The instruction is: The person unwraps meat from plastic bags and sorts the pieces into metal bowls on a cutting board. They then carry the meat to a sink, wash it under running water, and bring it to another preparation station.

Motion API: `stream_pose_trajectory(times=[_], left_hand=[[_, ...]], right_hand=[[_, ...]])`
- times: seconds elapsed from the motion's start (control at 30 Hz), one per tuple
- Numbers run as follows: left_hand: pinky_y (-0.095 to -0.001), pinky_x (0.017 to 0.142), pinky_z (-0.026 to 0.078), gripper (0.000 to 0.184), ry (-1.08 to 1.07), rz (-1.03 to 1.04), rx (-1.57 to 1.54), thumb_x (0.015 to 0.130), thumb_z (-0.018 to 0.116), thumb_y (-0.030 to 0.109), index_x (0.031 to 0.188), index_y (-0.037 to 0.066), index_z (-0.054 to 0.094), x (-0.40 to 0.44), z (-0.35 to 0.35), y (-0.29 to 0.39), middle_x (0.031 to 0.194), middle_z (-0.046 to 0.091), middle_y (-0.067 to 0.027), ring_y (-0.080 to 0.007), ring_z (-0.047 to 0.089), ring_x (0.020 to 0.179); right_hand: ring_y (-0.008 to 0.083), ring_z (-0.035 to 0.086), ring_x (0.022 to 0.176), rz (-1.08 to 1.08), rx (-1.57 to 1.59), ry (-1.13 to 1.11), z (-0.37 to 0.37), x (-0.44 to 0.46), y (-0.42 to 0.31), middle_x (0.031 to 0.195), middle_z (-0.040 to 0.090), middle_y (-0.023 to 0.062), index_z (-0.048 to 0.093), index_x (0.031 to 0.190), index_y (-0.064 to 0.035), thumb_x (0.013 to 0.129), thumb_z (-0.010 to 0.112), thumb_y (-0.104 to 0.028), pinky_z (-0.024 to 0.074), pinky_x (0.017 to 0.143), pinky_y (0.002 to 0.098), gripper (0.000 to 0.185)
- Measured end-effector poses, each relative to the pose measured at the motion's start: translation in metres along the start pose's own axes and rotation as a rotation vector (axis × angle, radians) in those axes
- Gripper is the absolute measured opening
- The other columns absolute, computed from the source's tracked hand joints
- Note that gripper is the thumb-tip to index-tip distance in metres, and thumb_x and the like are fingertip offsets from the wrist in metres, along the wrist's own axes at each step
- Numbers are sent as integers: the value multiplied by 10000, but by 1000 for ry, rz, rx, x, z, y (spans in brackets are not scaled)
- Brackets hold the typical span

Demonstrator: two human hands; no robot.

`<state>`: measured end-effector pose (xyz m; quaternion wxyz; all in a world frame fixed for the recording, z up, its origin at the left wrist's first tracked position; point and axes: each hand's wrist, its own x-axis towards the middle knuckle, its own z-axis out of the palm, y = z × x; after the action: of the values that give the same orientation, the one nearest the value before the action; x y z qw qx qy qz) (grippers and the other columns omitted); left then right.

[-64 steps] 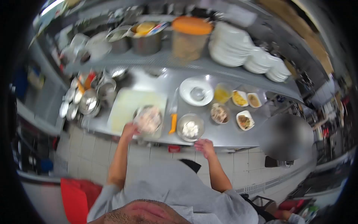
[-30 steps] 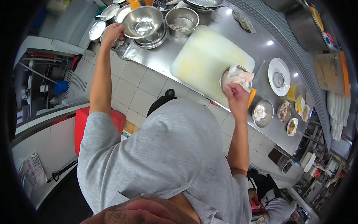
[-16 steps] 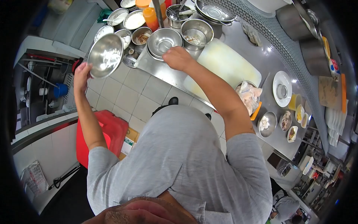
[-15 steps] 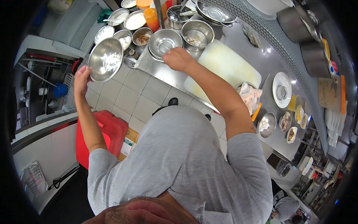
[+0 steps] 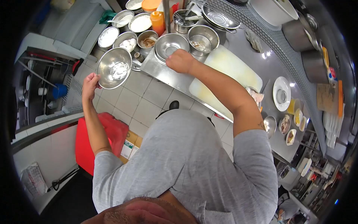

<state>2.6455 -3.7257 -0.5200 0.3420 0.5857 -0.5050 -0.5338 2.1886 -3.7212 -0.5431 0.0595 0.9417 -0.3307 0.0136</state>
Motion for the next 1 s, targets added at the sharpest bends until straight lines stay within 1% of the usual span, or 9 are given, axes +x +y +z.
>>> stream_pose_trajectory(times=[0.2, 0.37, 0.43, 0.53, 0.67, 0.7, 0.83, 0.93, 1.0], left_hand=[[-225, 535, 436, 160, -40, 30, 36, 918, 654, 198, 806, 90, 615, 21, 17, 18, 701, 568, 37, -56, 498, 568], [-223, 533, 427, 169, -71, 34, 12, 931, 655, 212, 831, 76, 639, 54, 51, 29, 728, 603, 27, -52, 502, 572], [-223, 530, 427, 191, -153, 55, 44, 933, 658, 236, 849, 65, 647, 70, 81, 34, 724, 610, 16, -55, 498, 567], [-224, 525, 432, 210, -226, 62, 133, 932, 657, 251, 846, 61, 642, 100, 130, 27, 726, 624, 3, -61, 507, 558], [-222, 512, 453, 229, -301, 24, 152, 929, 660, 267, 830, 63, 630, 122, 193, 19, 718, 634, -6, -77, 576, 566], [-223, 504, 468, 255, -321, 21, 186, 928, 668, 297, 823, 69, 628, 126, 203, 20, 728, 652, -18, -97, 645, 605], [-252, 535, 491, 345, -259, 73, 413, 935, 676, 364, 903, 20, 670, 134, 225, 23, 792, 702, -59, -139, 682, 639], [-292, 583, 512, 428, 66, 685, 1058, 944, 671, 414, 993, -10, 685, 131, 218, 40, 819, 715, -83, -166, 685, 659], [-285, 659, 515, 332, -14, 537, 810, 962, 673, 318, 1075, 6, 690, 82, 245, 88, 861, 724, -83, -131, 648, 705]], right_hand=[[336, 696, 779, 576, 189, 332, -42, 5, -2, 856, 704, 136, 658, 868, -55, 834, 595, -100, 572, 715, 425, 84], [259, 668, 694, 1373, 1356, 953, -64, -33, 3, 824, 677, 119, 644, 947, 9, 932, 594, -100, 576, 618, 394, 121], [221, 659, 659, 1456, 1767, 1051, -71, -72, -8, 798, 657, 109, 637, 920, 46, 971, 582, -127, 568, 533, 369, 188], [201, 644, 630, 1432, 1365, 1031, -60, -131, -34, 808, 677, 112, 644, 923, 34, 965, 600, -146, 568, 570, 364, 190], [289, 675, 764, 1316, 420, 546, -49, -195, -68, 893, 680, 143, 633, 893, -13, 884, 690, -180, 561, 709, 429, 176], [339, 661, 904, 1270, 383, 503, -34, -208, -71, 948, 666, 157, 620, 898, -25, 860, 679, -161, 555, 761, 467, 154], [337, 649, 998, 1166, 336, 336, 4, -242, -78, 1007, 668, 164, 637, 984, -24, 870, 633, -119, 550, 829, 455, 148], [343, 642, 1041, 1061, 400, 431, -7, -260, -88, 1046, 675, 156, 654, 1037, -35, 870, 623, -109, 545, 863, 442, 186], [338, 647, 1043, 1064, 423, 534, -44, -289, -100, 1058, 685, 140, 667, 1068, -51, 867, 632, -117, 542, 872, 431, 215]])
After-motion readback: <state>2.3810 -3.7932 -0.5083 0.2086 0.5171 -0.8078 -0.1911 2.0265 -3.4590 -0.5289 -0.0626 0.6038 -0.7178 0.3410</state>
